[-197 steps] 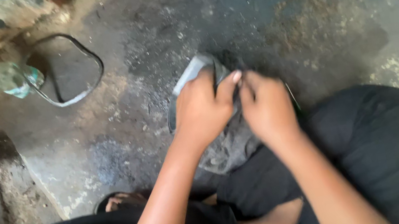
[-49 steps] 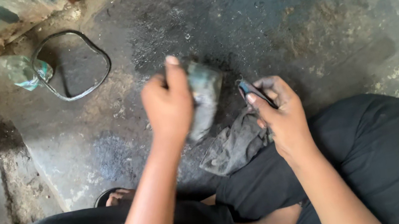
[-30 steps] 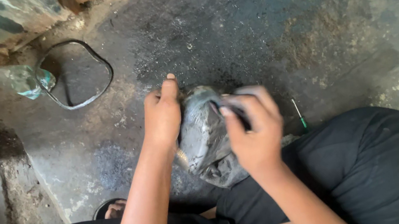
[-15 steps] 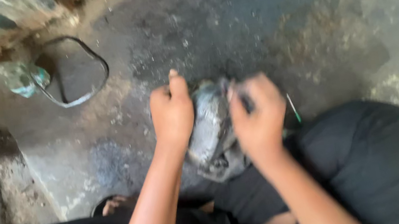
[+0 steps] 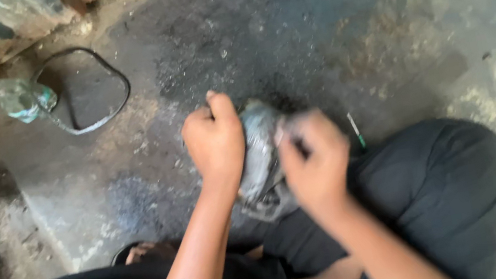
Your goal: The person sits on the floor and scrubs a small, dark metal part with a cloth and a small tool. They repeatedly rub the surface of the object, turning it over to clean different sides.
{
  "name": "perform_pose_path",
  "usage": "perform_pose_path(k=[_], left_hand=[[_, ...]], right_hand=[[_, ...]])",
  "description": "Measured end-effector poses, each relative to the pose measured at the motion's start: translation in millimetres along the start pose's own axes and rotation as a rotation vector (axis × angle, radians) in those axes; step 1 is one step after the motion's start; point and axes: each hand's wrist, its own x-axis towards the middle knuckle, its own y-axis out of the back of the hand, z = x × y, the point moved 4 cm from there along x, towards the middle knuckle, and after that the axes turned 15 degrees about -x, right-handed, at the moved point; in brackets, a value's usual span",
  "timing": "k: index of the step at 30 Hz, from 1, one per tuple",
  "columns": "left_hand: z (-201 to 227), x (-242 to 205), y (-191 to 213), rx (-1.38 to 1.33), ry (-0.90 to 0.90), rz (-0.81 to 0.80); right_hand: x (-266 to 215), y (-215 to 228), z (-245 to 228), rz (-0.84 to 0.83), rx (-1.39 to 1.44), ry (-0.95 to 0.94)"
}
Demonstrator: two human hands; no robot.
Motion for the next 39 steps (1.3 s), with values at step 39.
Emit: perform_pose_path(k=[39], left_hand=[[10.9,-6.7,1.7,0.041,0.024,0.029]], right_hand=[[-12.2,-11.8,30.0,0.002,-0.008,-0.186]])
